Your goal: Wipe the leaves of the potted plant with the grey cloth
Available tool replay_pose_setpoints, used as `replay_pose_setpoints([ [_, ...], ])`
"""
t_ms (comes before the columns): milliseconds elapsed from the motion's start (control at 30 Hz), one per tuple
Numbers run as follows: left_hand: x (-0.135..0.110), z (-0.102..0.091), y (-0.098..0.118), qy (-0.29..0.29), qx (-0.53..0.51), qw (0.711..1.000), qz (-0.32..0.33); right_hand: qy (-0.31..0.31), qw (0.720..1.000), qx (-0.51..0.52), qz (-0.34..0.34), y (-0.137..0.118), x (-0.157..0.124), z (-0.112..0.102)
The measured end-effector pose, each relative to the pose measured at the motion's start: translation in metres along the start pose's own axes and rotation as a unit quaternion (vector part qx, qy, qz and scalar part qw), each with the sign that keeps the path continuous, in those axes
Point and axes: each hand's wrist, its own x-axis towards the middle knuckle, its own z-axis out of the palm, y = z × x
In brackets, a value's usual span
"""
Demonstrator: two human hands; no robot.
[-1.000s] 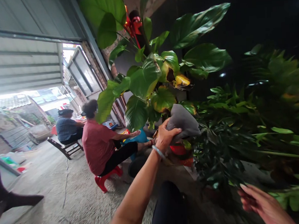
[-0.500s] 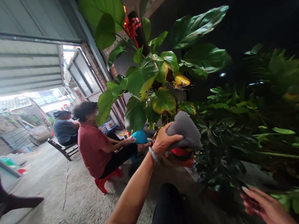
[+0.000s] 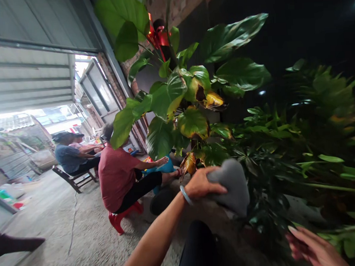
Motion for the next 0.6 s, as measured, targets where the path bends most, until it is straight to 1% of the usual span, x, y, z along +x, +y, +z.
replay_pose_setpoints([
  [67, 0.018, -0.008, 0.015, 0.107, -0.060, 0.992, 0.040, -0.001, 1.000, -0.005, -0.005, -0.001, -0.003, 0.003],
  [100, 0.027, -0.007, 0.017, 0.147, -0.092, 0.984, 0.043, -0.003, 1.000, -0.001, -0.008, -0.001, -0.003, 0.005],
  [133, 0.035, -0.002, 0.015, 0.168, -0.122, 0.978, 0.027, -0.004, 1.000, 0.003, -0.010, -0.001, -0.004, 0.007],
  [167, 0.040, 0.005, 0.010, 0.172, -0.147, 0.974, -0.005, -0.003, 1.000, 0.005, -0.010, 0.000, -0.003, 0.008],
  [200, 0.042, 0.013, 0.003, 0.163, -0.164, 0.972, -0.043, -0.003, 1.000, 0.007, -0.010, 0.001, -0.002, 0.008],
  [267, 0.036, 0.030, -0.016, 0.117, -0.174, 0.970, -0.124, -0.009, 1.000, 0.002, -0.009, 0.004, 0.001, 0.007],
  [300, 0.029, 0.036, -0.024, 0.084, -0.171, 0.970, -0.153, -0.011, 1.000, -0.002, -0.009, 0.006, 0.003, 0.005],
  [367, 0.009, 0.038, -0.031, -0.003, -0.159, 0.972, -0.172, -0.014, 1.000, -0.006, -0.013, 0.009, 0.008, -0.001],
  [400, -0.001, 0.034, -0.029, -0.049, -0.151, 0.973, -0.167, -0.010, 1.000, -0.002, -0.016, 0.011, 0.010, -0.003],
  [433, -0.009, 0.028, -0.025, -0.083, -0.140, 0.976, -0.147, -0.005, 1.000, 0.002, -0.017, 0.012, 0.011, -0.005],
  [467, -0.014, 0.019, -0.018, -0.096, -0.128, 0.980, -0.116, 0.002, 1.000, 0.007, -0.015, 0.012, 0.012, -0.006],
  [500, -0.015, 0.010, -0.010, -0.088, -0.117, 0.986, -0.080, 0.007, 1.000, 0.013, -0.014, 0.012, 0.011, -0.006],
  [533, -0.013, 0.002, -0.002, -0.060, -0.108, 0.991, -0.042, 0.011, 1.000, 0.017, -0.011, 0.011, 0.010, -0.005],
  [600, 0.003, -0.010, 0.010, 0.031, -0.118, 0.992, 0.026, 0.015, 1.000, 0.020, -0.003, 0.008, 0.007, -0.001],
])
